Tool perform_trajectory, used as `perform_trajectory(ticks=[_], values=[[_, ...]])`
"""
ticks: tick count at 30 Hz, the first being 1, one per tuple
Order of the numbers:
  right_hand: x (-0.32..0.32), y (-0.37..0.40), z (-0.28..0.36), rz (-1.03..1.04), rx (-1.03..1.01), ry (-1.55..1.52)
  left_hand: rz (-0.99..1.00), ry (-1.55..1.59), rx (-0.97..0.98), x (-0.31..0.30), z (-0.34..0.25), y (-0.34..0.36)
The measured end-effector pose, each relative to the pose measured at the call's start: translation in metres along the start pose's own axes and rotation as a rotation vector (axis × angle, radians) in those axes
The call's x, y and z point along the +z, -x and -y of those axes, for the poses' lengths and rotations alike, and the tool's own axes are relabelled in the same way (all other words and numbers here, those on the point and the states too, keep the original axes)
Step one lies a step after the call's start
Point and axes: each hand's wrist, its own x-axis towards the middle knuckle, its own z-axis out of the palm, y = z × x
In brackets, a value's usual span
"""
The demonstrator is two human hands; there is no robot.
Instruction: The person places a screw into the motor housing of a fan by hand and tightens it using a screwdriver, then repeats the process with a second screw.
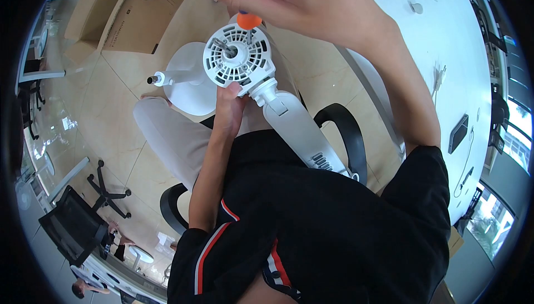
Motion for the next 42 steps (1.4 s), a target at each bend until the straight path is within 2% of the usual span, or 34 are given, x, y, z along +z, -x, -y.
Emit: perform_trajectory(ticks=[2, 4, 5, 7, 8, 10, 12, 14, 16, 17, 19, 20, 22, 25, 26, 31, 34, 35, 38, 40, 42], values=[[0.002, -0.004, -0.016, 0.019, -0.144, -0.028, 0.012, 0.006, -0.007, -0.001, 0.0, 0.0], [0.0, -0.008, -0.004, 0.084, -0.134, -0.038, 0.02, 0.008, -0.017, -0.002, 0.0, 0.0], [-0.006, -0.005, 0.017, 0.13, -0.03, -0.055, 0.02, 0.008, -0.024, -0.003, 0.001, 0.0], [-0.004, -0.002, 0.035, 0.104, 0.035, -0.074, 0.011, -0.024, -0.019, -0.004, 0.002, -0.001], [0.003, 0.003, 0.036, 0.03, -0.003, -0.077, 0.005, -0.057, -0.01, -0.004, 0.003, -0.001], [0.002, 0.004, 0.032, 0.035, 0.025, -0.08, 0.006, -0.092, -0.003, -0.003, 0.004, -0.001], [-0.012, -0.002, 0.018, 0.171, 0.089, -0.069, 0.015, -0.095, -0.009, -0.005, 0.005, -0.002], [-0.025, -0.006, 0.005, 0.265, 0.018, -0.025, 0.015, -0.093, 0.0, -0.004, 0.004, -0.001], [-0.022, -0.004, 0.002, 0.222, 0.019, -0.026, 0.018, -0.058, 0.002, -0.003, 0.003, -0.001], [-0.008, 0.0, 0.002, 0.143, 0.085, -0.058, 0.019, -0.025, 0.002, -0.003, 0.003, -0.002], [0.004, 0.002, -0.004, 0.079, 0.052, -0.132, 0.016, -0.022, 0.007, -0.004, 0.003, 0.0], [0.005, 0.0, -0.013, 0.093, -0.049, -0.169, 0.018, -0.053, 0.015, -0.004, 0.004, 0.0], [-0.002, -0.004, -0.007, 0.187, -0.089, -0.142, 0.026, -0.082, 0.021, -0.004, 0.005, -0.002], [-0.02, -0.004, 0.015, 0.315, 0.055, -0.042, 0.027, -0.077, 0.015, -0.005, 0.004, -0.001], [-0.017, -0.002, 0.014, 0.282, 0.08, -0.061, 0.023, -0.075, 0.014, -0.003, 0.003, 0.0], [-0.015, -0.001, 0.023, 0.158, 0.139, 0.234, 0.035, -0.074, 0.024, -0.002, 0.003, -0.001], [-0.006, 0.0, 0.007, 0.166, 0.099, 0.035, 0.035, -0.079, 0.036, -0.005, 0.006, -0.001], [-0.005, -0.001, 0.001, 0.161, 0.025, -0.034, 0.04, -0.076, 0.032, -0.008, 0.008, -0.002], [0.007, -0.002, 0.033, 0.034, 0.016, 0.048, 0.034, -0.078, 0.029, -0.007, 0.008, -0.002], [0.001, -0.008, 0.047, 0.068, 0.074, 0.103, 0.022, -0.083, 0.03, -0.007, 0.007, -0.002], [-0.019, -0.011, 0.047, 0.189, 0.117, 0.113, 0.015, -0.089, 0.03, -0.007, 0.008, -0.002]])
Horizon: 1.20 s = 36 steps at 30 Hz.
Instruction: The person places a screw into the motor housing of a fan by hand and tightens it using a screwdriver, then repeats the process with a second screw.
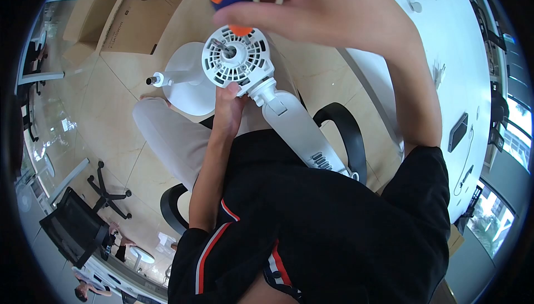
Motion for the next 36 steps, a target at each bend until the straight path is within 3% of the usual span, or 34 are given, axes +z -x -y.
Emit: perform_trajectory(ticks=[2, 5, 9, 12, 17, 22, 24, 25, 27, 28, 30, 31, 36], values=[[-0.001, 0.002, -0.005, -0.02, 0.031, 0.097, 0.002, 0.005, -0.01, 0.002, -0.002, 0.001], [0.014, 0.004, -0.031, -0.138, 0.001, -0.004, 0.009, 0.012, -0.013, 0.001, -0.001, -0.001], [0.013, 0.002, 0.013, -0.096, 0.073, -0.047, 0.021, 0.015, -0.018, 0.001, -0.002, 0.0], [0.029, 0.012, 0.007, -0.227, 0.095, -0.163, 0.019, 0.099, -0.025, 0.0, -0.003, -0.001], [-0.006, 0.003, -0.007, 0.006, 0.031, 0.08, 0.002, 0.092, -0.019, 0.002, -0.004, 0.0], [0.018, -0.002, -0.033, -0.034, -0.112, -0.265, -0.007, 0.085, -0.022, 0.003, -0.005, 0.001], [0.014, -0.006, -0.026, -0.025, 0.109, -0.388, -0.01, 0.083, -0.025, 0.005, -0.007, 0.001], [0.0, -0.019, 0.019, -0.033, 0.416, -0.429, -0.011, 0.081, -0.026, 0.005, -0.008, 0.001], [-0.013, -0.019, 0.031, 0.088, 0.501, -0.381, -0.011, 0.076, -0.03, 0.005, -0.008, 0.002], [-0.024, -0.01, 0.011, 0.212, 0.275, -0.296, -0.007, 0.081, -0.028, 0.004, -0.008, 0.001], [-0.033, -0.002, -0.025, 0.36, 0.05, -0.17, 0.003, 0.09, -0.023, 0.003, -0.006, 0.001], [-0.034, -0.004, -0.035, 0.387, 0.051, -0.132, 0.004, 0.094, -0.022, 0.003, -0.005, 0.001], [0.016, 0.007, -0.041, 0.001, -0.04, -0.181, -0.002, 0.094, -0.028, 0.002, -0.005, 0.001]])
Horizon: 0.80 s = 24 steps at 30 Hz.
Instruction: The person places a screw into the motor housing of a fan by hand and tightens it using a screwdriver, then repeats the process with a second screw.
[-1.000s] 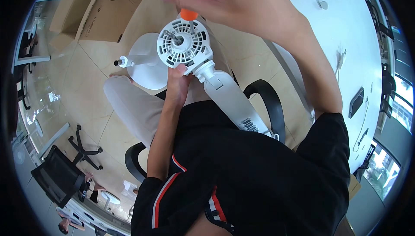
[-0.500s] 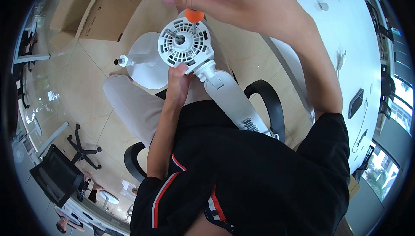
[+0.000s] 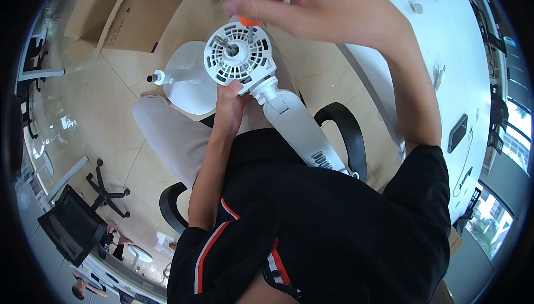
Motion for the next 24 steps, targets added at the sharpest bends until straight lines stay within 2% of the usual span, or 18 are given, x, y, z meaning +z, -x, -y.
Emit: perform_trajectory(ticks=[6, 10, 13, 15, 19, 21, 24], values=[[-0.007, -0.001, 0.006, 0.157, -0.032, -0.002, 0.0, 0.011, -0.006, 0.001, -0.002, 0.001], [0.0, -0.001, 0.027, 0.169, 0.006, 0.156, -0.011, -0.073, 0.011, 0.002, 0.0, 0.0], [0.001, -0.002, 0.038, 0.125, 0.07, 0.091, -0.018, -0.064, 0.001, 0.0, 0.003, 0.001], [0.0, -0.002, 0.032, 0.108, 0.01, -0.001, -0.008, -0.056, -0.002, -0.001, 0.003, 0.0], [0.006, -0.004, -0.017, 0.127, -0.256, -0.185, -0.02, -0.066, -0.014, 0.0, 0.002, 0.001], [0.005, -0.003, -0.019, 0.131, -0.215, -0.209, -0.021, -0.07, -0.013, 0.002, 0.0, 0.001], [0.0, -0.002, -0.005, 0.118, 0.006, -0.158, -0.006, -0.078, -0.017, 0.001, 0.0, 0.001]])
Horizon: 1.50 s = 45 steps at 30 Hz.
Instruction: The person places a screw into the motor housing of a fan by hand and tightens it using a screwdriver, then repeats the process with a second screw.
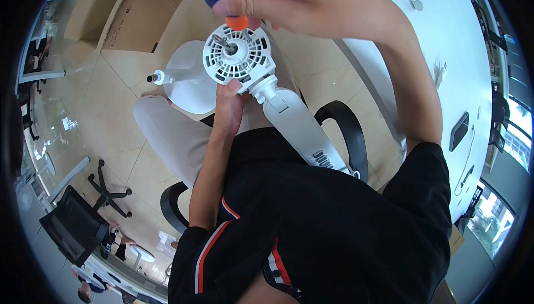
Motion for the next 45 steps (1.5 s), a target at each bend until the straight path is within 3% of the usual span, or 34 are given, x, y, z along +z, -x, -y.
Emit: perform_trajectory(ticks=[7, 15, 18, 21, 27, 40, 45], values=[[0.013, -0.004, -0.004, -0.166, -0.095, 0.194, -0.019, 0.073, -0.01, 0.0, -0.002, 0.001], [0.02, 0.002, 0.017, -0.229, 0.004, 0.403, -0.003, 0.075, -0.011, 0.002, -0.003, 0.001], [0.013, -0.003, 0.022, -0.142, -0.107, 0.262, -0.019, 0.004, -0.011, 0.004, -0.002, 0.002], [0.01, -0.005, -0.014, -0.075, -0.307, -0.002, -0.009, 0.072, -0.014, -0.002, 0.002, -0.001], [0.009, -0.005, -0.01, -0.029, -0.077, -0.35, 0.011, 0.069, 0.005, -0.001, 0.0, -0.001], [0.027, -0.002, -0.006, -0.349, -0.125, 0.042, -0.043, 0.076, -0.019, 0.001, -0.003, 0.0], [0.037, 0.0, -0.008, -0.432, -0.085, 0.042, -0.03, 0.061, -0.024, 0.0, -0.002, -0.001]])
